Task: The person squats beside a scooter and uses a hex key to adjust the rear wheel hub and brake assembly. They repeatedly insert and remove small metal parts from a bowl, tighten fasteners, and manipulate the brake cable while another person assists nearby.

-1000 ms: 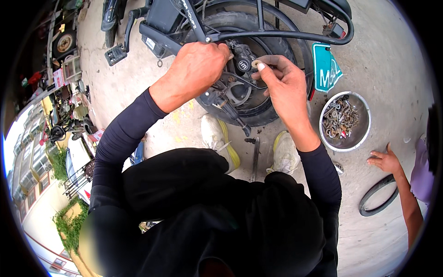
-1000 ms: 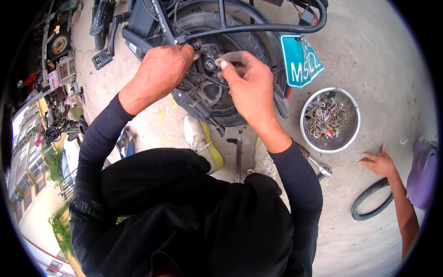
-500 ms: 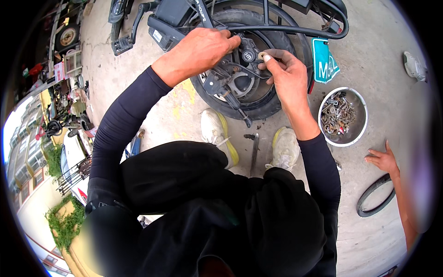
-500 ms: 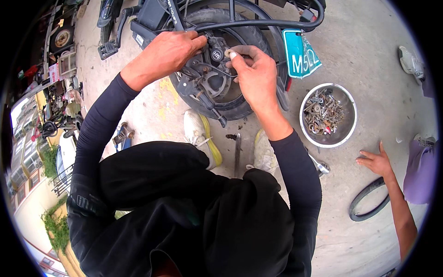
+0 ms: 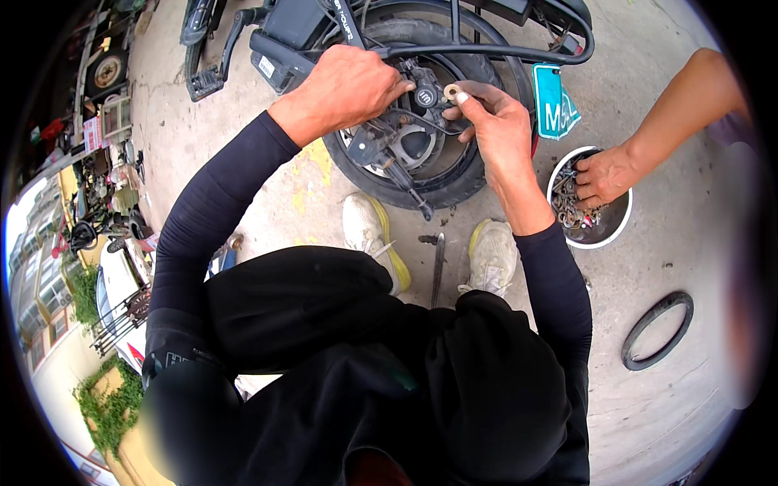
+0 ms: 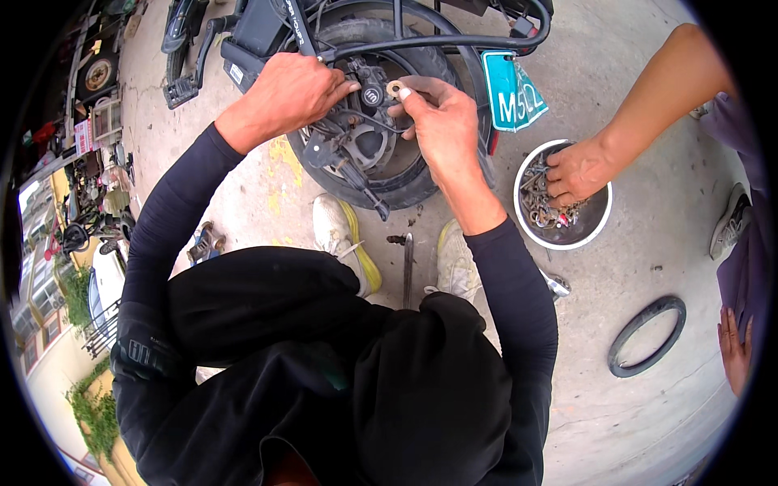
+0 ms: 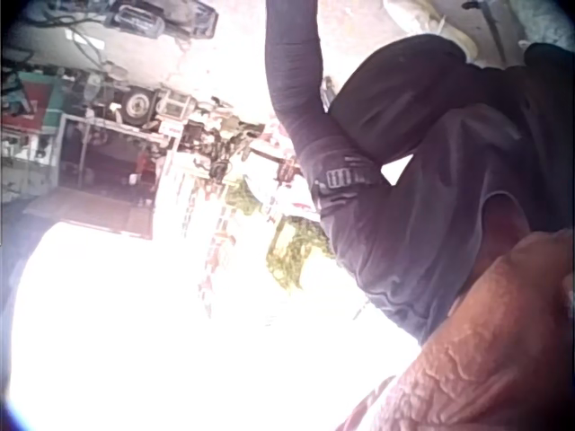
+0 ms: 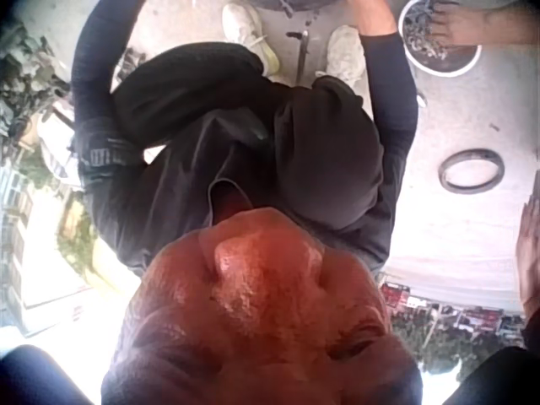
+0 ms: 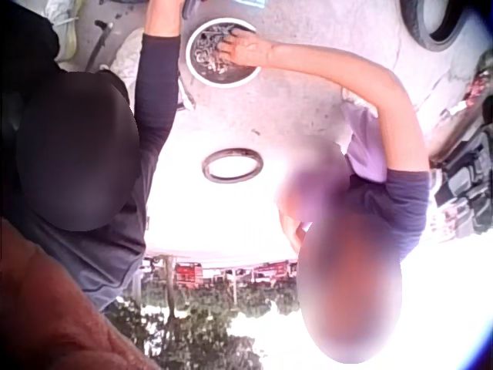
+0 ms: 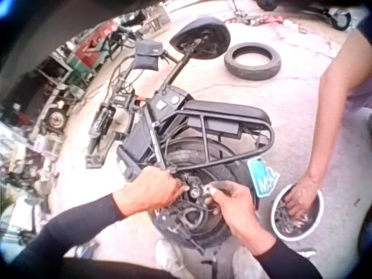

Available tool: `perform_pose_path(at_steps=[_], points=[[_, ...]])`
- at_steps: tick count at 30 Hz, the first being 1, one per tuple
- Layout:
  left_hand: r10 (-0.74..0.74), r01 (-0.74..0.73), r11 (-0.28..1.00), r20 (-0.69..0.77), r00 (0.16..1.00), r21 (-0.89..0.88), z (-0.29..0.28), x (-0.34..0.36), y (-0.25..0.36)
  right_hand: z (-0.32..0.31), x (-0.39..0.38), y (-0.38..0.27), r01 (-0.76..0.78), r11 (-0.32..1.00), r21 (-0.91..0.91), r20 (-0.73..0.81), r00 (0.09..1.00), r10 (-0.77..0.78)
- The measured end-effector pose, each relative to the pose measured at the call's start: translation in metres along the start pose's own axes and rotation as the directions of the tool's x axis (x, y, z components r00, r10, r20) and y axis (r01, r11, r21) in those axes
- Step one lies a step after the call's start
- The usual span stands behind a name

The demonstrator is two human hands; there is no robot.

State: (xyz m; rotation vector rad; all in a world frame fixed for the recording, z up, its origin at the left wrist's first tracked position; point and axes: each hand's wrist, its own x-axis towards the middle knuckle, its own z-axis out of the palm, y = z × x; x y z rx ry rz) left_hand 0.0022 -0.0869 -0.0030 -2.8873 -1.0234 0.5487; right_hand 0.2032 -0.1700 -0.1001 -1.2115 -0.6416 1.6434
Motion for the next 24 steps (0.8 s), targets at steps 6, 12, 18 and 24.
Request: perform_pose_path(at_steps=[6, 12, 18, 24], points=[[0.114, -0.157, 0.983, -0.35, 0.93, -0.097, 0.013, -0.001, -0.004, 0.004, -0.002, -0.005, 0.006, 1.0, 0.004, -0.011, 1.0, -0.006], [0.012, -0.021, 0.998, 0.14, 0.99, 0.06, -0.001, 0.003, -0.004, 0.004, -0.004, -0.005, 0.006, 1.0, 0.007, -0.013, 1.0, -0.006], [0.073, -0.08, 0.996, -0.169, 0.983, -0.038, 0.009, -0.006, -0.009, 0.005, -0.004, -0.005, 0.014, 1.0, -0.005, -0.012, 1.0, -0.014], [0.072, -0.072, 0.997, 0.008, 0.997, 0.035, 0.004, 0.002, -0.006, 0.004, -0.003, -0.003, 0.018, 1.0, -0.006, -0.015, 1.0, -0.018]])
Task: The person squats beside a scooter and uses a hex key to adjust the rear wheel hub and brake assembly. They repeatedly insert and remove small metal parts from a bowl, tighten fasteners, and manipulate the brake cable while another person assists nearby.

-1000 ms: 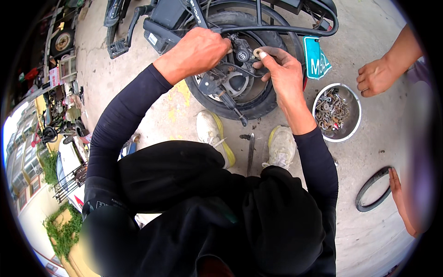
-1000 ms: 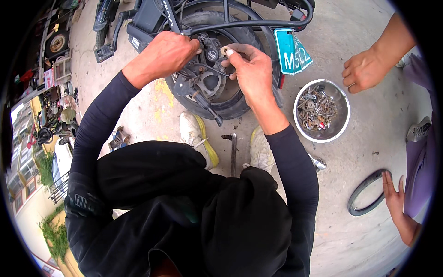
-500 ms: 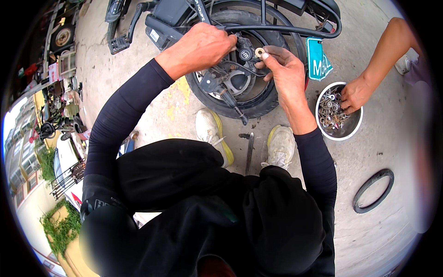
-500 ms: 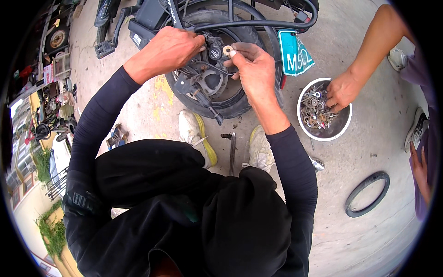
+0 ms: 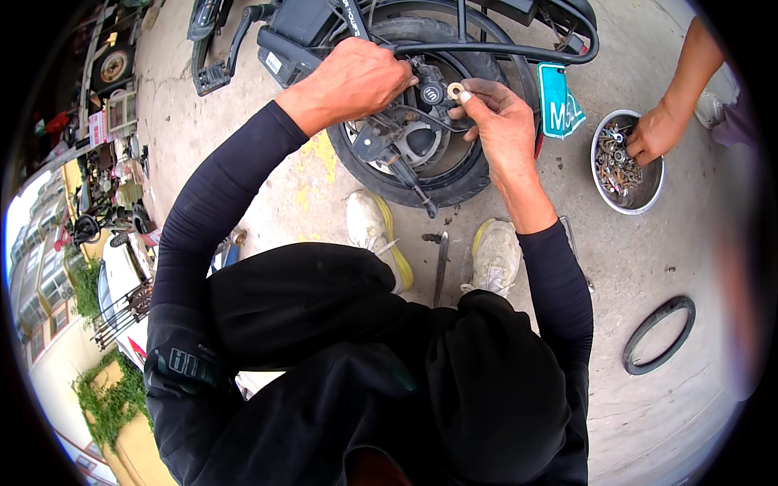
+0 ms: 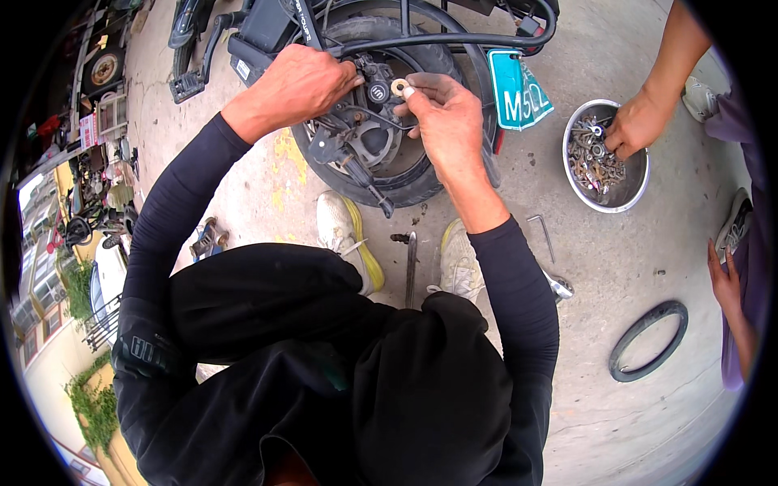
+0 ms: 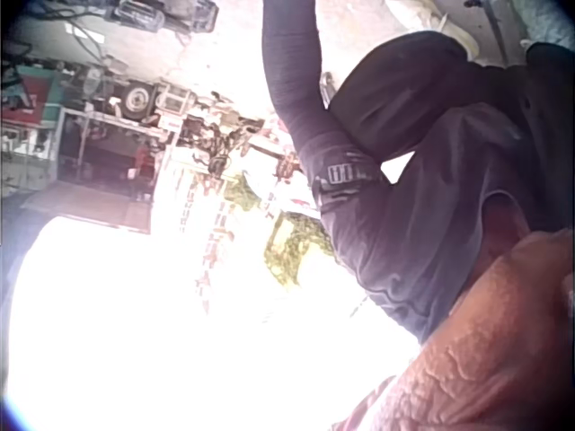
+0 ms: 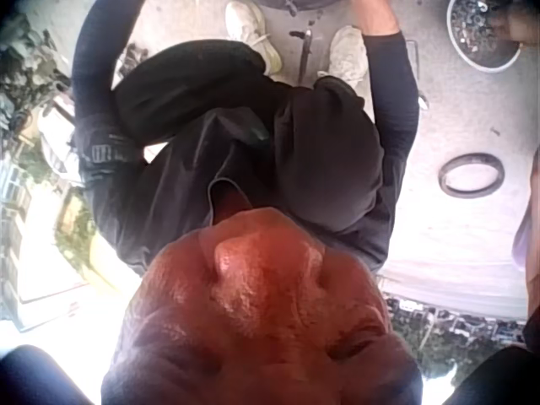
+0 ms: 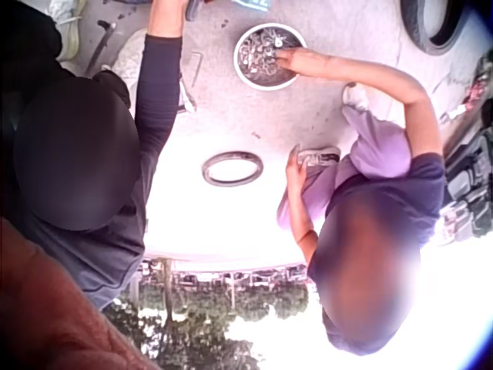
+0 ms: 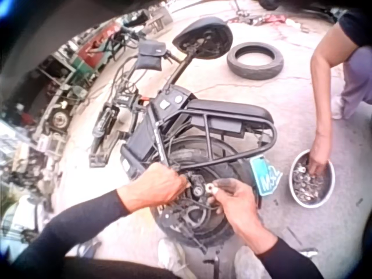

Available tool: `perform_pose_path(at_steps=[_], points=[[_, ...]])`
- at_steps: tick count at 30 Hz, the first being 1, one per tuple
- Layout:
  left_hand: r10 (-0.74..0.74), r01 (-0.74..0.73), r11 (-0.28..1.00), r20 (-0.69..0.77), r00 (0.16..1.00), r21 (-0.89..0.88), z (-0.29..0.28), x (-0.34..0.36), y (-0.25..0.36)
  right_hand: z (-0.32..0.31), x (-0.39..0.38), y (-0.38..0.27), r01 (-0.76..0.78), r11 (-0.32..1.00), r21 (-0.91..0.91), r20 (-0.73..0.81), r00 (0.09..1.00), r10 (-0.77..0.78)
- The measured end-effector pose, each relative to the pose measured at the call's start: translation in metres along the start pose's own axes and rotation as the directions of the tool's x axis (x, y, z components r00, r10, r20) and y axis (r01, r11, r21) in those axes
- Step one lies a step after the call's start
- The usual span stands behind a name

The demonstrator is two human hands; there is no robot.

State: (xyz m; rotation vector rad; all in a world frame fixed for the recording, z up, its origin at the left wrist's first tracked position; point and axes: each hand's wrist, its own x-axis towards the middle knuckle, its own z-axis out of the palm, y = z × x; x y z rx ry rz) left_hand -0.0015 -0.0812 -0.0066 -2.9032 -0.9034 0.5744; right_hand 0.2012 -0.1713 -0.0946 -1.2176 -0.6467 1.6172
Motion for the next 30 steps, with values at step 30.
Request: perform_pose_path(at_steps=[30], points=[[-0.01, 0.01, 1.0, -0.002, 1.0, -0.004, -0.004, -0.002, -0.001, -0.001, 0.0, 0.0, 0.007, 1.0, -0.02, 0.023, 1.0, -0.006]])
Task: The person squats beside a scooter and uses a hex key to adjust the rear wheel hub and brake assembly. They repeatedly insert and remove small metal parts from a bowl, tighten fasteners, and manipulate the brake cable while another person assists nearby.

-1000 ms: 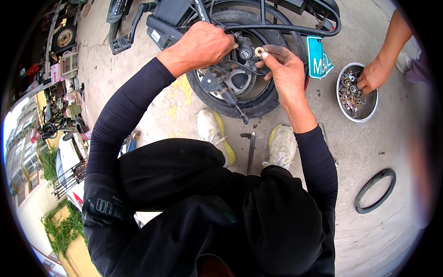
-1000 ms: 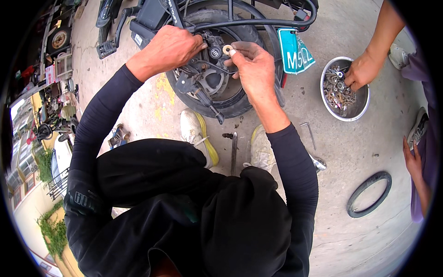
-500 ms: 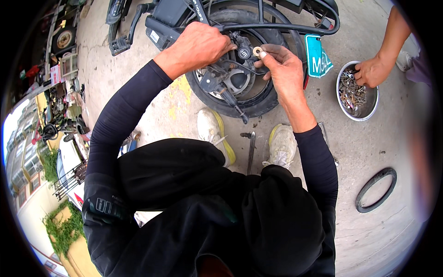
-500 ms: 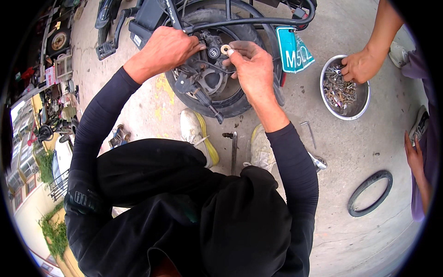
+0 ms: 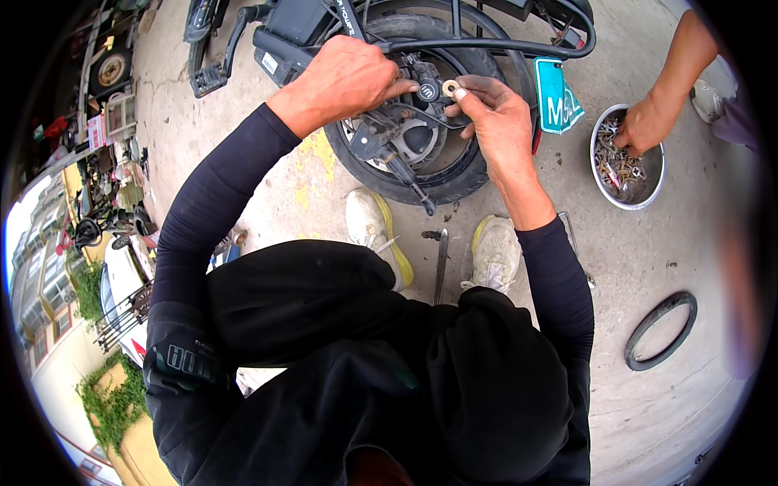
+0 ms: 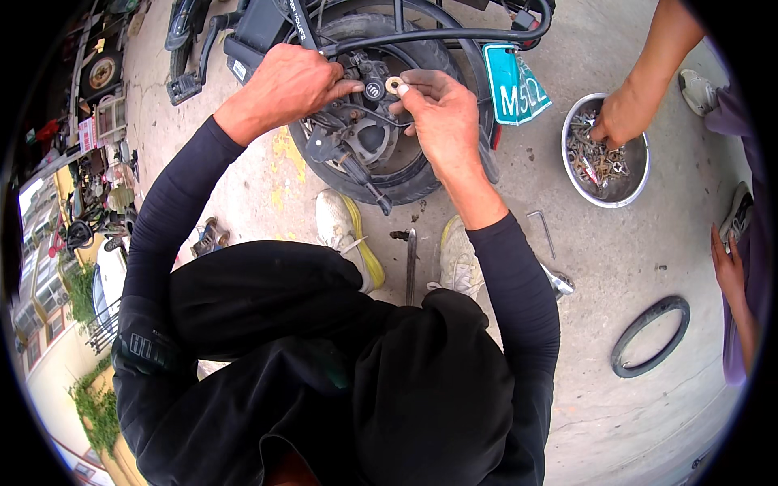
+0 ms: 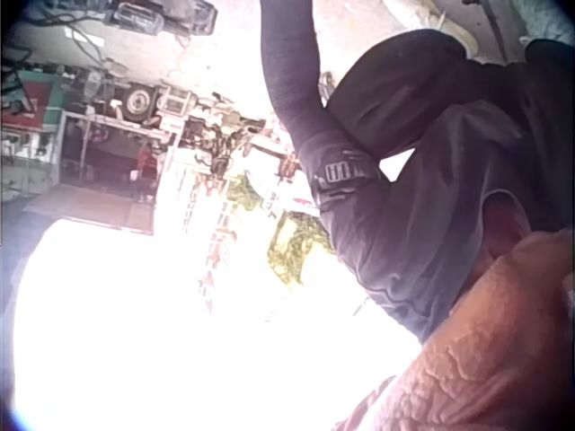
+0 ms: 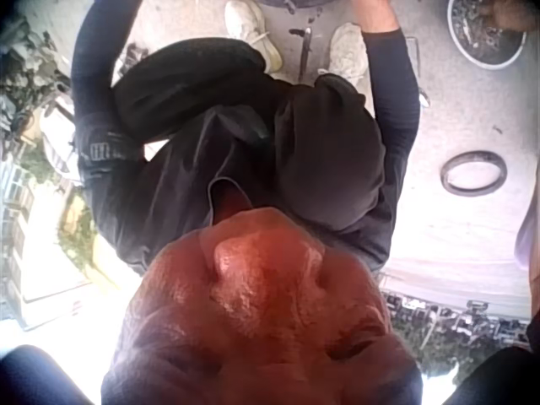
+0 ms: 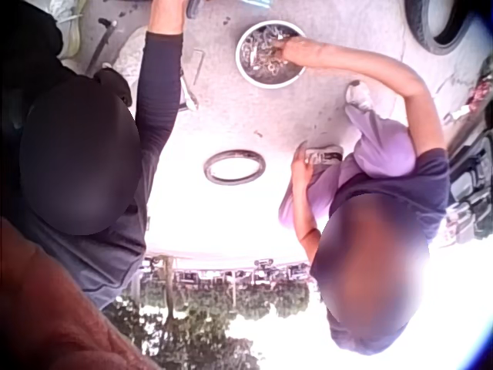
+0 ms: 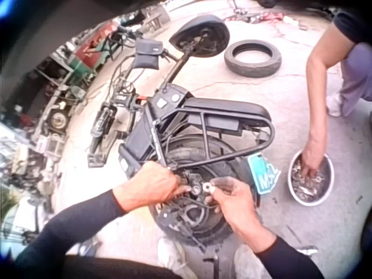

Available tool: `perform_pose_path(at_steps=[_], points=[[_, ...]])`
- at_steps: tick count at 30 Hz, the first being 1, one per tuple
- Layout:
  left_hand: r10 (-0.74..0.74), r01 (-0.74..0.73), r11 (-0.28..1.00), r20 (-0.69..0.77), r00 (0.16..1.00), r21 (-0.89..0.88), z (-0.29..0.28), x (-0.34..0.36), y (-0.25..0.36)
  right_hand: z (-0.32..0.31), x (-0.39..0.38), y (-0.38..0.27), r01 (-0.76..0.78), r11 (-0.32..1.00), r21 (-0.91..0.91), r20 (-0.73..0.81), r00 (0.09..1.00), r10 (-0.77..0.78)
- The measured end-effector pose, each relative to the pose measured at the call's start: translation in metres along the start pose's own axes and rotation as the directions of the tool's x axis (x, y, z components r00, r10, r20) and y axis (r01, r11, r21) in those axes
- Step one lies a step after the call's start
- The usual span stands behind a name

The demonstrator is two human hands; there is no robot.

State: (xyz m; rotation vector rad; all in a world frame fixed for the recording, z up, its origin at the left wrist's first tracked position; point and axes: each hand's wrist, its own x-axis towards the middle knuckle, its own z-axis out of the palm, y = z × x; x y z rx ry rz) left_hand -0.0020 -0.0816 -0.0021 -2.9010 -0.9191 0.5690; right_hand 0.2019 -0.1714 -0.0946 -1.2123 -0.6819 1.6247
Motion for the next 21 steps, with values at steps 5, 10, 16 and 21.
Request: perform_pose_path(at_steps=[5, 10, 16, 21], points=[[0.077, -0.105, 0.991, -0.277, 0.958, -0.087, 0.0092, -0.0015, -0.0036, 0.0013, 0.0009, -0.002, -0.001, 1.0, -0.005, -0.004, 1.0, 0.001], [-0.01, 0.01, 1.0, -0.019, 1.0, 0.007, 0.0056, 0.0003, 0.0006, -0.0005, -0.0002, 0.0007, -0.005, 1.0, 0.003, 0.006, 1.0, 0.005], [0.037, -0.054, 0.996, -0.249, 0.968, -0.065, 0.008, -0.0021, 0.0002, 0.0007, -0.0003, -0.0026, -0.009, 1.0, 0.001, -0.005, 1.0, 0.009], [0.032, -0.033, 0.999, -0.058, 0.998, -0.017, 0.0088, 0.0005, -0.0032, 0.001, 0.0, -0.0015, -0.004, 1.0, -0.005, 0.0, 1.0, 0.004]])
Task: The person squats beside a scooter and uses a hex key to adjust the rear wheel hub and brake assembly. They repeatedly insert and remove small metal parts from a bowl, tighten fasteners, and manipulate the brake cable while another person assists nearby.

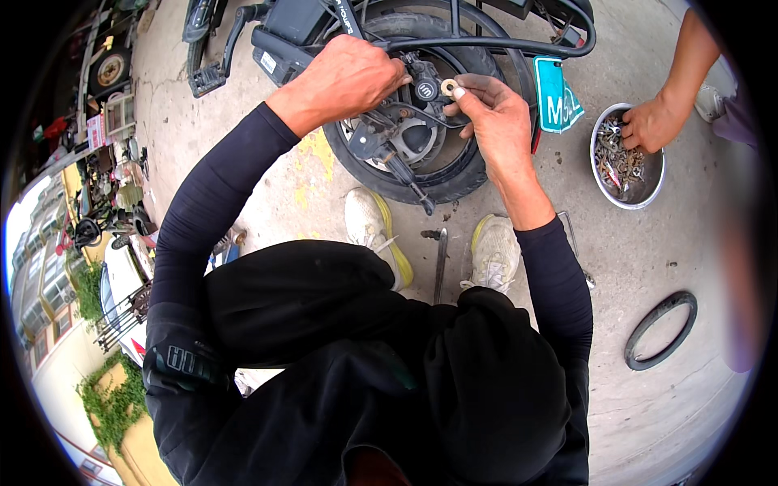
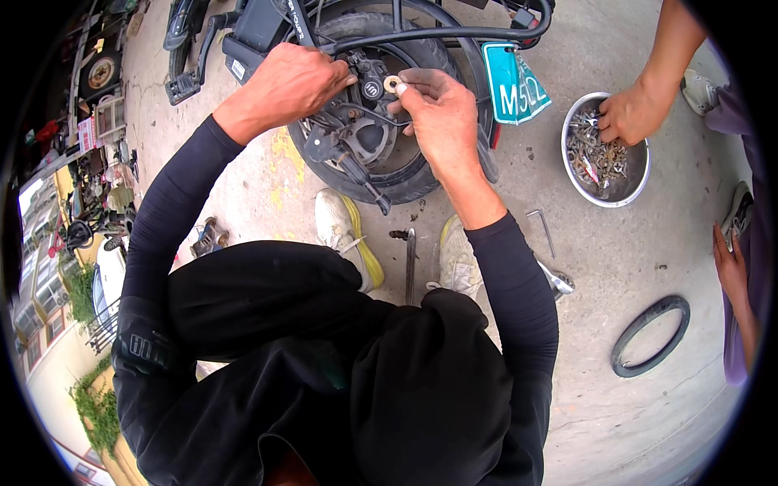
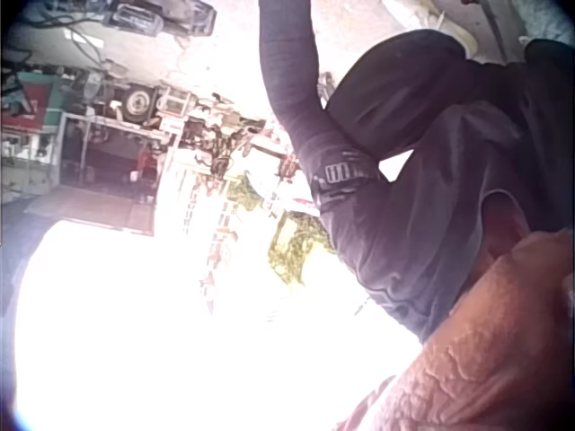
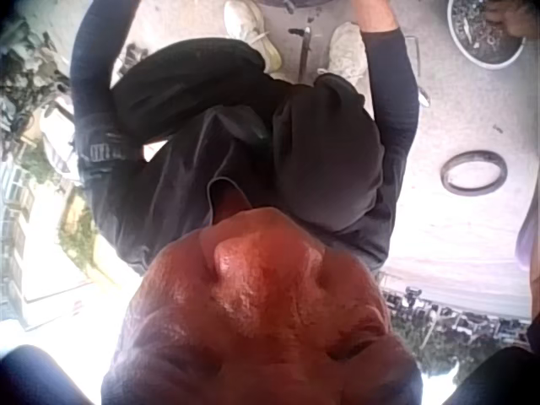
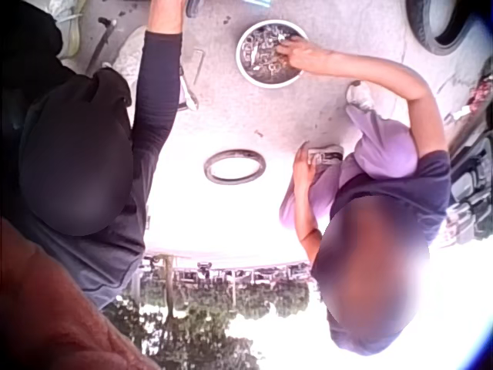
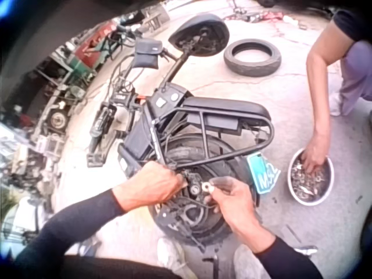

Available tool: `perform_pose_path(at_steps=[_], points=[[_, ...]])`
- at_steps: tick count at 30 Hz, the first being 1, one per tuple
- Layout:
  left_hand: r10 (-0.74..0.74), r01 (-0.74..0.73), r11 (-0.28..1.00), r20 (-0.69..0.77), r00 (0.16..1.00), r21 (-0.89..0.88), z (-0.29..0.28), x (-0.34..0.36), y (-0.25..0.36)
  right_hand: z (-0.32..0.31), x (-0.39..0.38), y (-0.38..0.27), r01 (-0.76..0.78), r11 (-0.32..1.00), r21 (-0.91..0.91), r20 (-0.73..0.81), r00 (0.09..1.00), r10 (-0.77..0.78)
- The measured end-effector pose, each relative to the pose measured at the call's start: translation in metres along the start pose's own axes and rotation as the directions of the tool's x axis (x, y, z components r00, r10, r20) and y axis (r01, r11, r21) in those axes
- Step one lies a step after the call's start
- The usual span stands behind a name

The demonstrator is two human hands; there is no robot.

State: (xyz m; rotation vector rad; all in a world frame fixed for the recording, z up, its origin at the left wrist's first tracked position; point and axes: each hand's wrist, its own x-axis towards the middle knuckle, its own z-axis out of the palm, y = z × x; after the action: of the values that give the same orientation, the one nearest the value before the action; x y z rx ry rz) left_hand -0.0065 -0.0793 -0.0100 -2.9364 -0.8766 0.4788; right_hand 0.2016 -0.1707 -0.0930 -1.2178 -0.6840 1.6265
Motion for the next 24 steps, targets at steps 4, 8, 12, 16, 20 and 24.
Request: perform_pose_path(at_steps=[4, 8, 12, 16, 20, 24], points=[[-0.082, 0.068, 0.996, 0.235, 0.969, 0.064, -0.018, 0.004, 0.008, -0.002, 0.0, 0.001, -0.004, 1.0, -0.004, -0.004, 1.0, 0.004], [0.026, -0.029, 1.0, -0.243, 0.97, -0.007, -0.003, -0.002, 0.005, 0.0, -0.001, -0.002, -0.001, 1.0, -0.003, 0.0, 1.0, 0.001], [0.029, -0.031, 0.999, -0.115, 0.993, -0.021, 0.0, 0.0, 0.003, 0.0, 0.0, 0.001, 0.008, 1.0, 0.013, -0.001, 1.0, -0.008], [-0.046, 0.034, 0.997, 0.159, 0.986, 0.076, -0.011, 0.003, 0.005, -0.003, 0.001, 0.003, 0.008, 1.0, 0.011, 0.002, 1.0, -0.008], [-0.005, 0.002, 1.0, -0.207, 0.978, -0.014, -0.002, -0.005, 0.007, -0.001, 0.0, 0.002, -0.008, 1.0, -0.001, 0.012, 1.0, 0.008], [0.023, -0.027, 0.999, -0.16, 0.987, -0.024, 0.0, 0.0, 0.004, -0.001, 0.001, 0.001, -0.004, 1.0, 0.002, -0.002, 1.0, 0.004]])
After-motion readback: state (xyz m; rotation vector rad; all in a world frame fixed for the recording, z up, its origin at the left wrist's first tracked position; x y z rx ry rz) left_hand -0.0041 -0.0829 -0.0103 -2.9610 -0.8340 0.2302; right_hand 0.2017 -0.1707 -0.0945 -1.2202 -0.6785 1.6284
